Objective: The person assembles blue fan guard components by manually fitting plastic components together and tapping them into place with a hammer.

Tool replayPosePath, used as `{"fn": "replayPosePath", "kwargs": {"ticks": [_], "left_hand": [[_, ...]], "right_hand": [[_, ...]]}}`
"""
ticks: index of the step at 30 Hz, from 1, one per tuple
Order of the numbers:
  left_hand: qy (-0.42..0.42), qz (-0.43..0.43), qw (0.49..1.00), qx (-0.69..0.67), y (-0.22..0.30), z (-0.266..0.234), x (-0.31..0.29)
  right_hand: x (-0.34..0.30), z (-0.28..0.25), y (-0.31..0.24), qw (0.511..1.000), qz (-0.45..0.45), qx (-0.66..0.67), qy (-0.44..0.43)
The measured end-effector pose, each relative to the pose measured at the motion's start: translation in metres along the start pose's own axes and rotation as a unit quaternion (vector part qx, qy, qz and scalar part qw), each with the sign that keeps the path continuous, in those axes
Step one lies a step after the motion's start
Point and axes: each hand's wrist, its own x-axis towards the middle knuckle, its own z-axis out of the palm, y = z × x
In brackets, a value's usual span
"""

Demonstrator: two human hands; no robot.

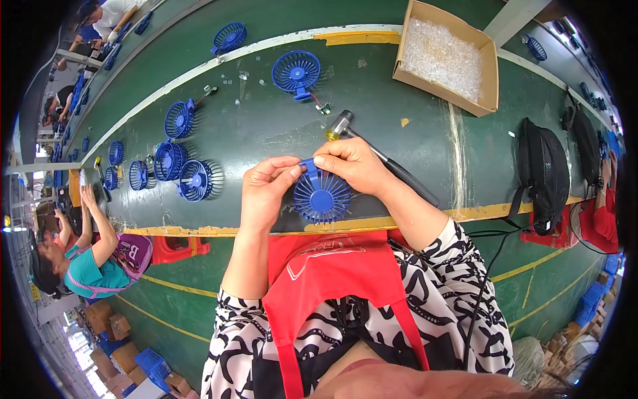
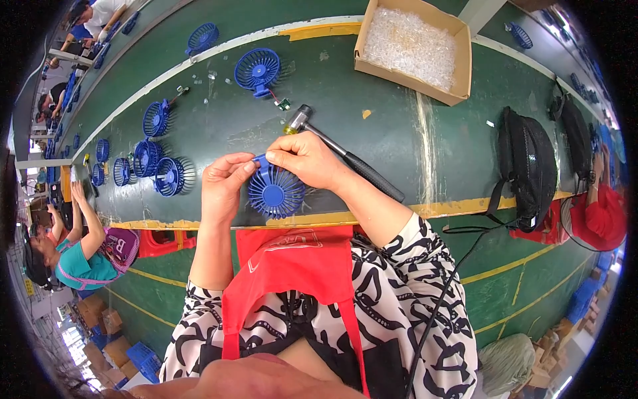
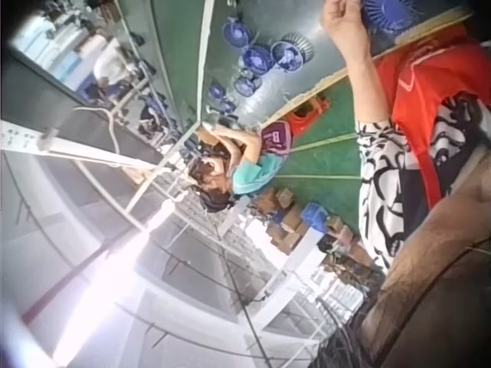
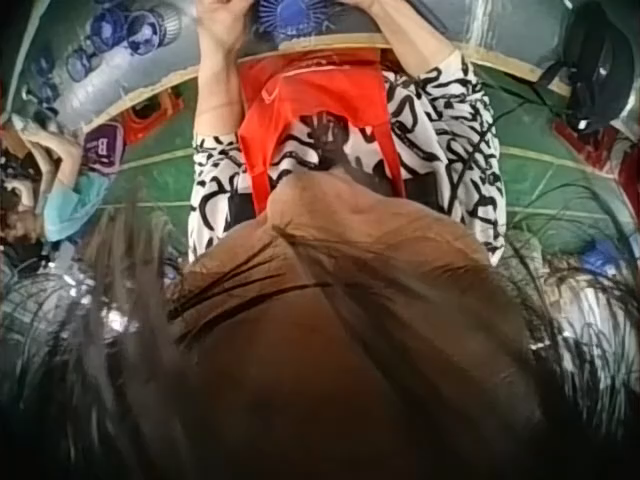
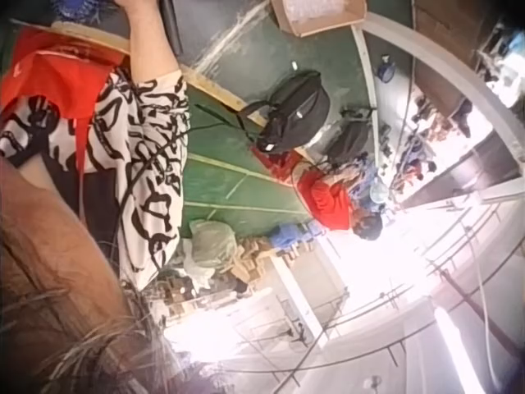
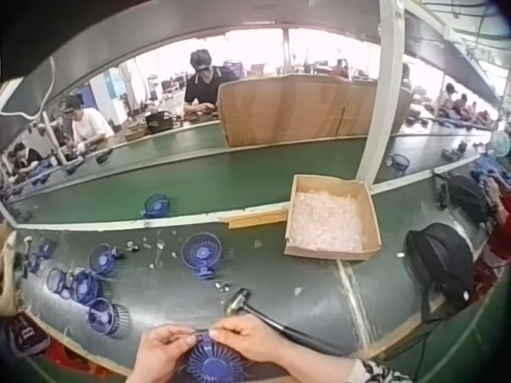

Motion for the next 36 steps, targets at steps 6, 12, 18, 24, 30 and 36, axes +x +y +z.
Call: {"fn": "replayPosePath", "kwargs": {"ticks": [6,12,18,24,30,36], "left_hand": [[0.033,0.040,0.994,0.101,-0.005,0.013,0.000],[0.013,-0.153,0.988,-0.028,-0.007,0.009,0.003],[0.059,-0.056,0.997,0.002,0.024,-0.032,0.018],[0.137,0.116,0.918,0.353,0.097,-0.052,0.090],[0.078,0.361,0.802,0.470,0.102,0.003,0.182],[0.000,0.408,0.741,0.534,0.078,0.025,0.186]], "right_hand": [[-0.001,0.000,-0.002,0.999,-0.016,-0.034,0.020],[-0.001,0.003,0.003,0.993,-0.057,-0.098,0.039],[0.000,0.010,-0.007,0.971,-0.116,-0.205,0.047],[0.004,0.014,0.005,0.962,-0.118,-0.237,0.068],[0.007,0.011,0.006,0.954,-0.152,-0.252,0.055],[0.010,0.007,0.010,0.953,-0.160,-0.248,0.064]]}}
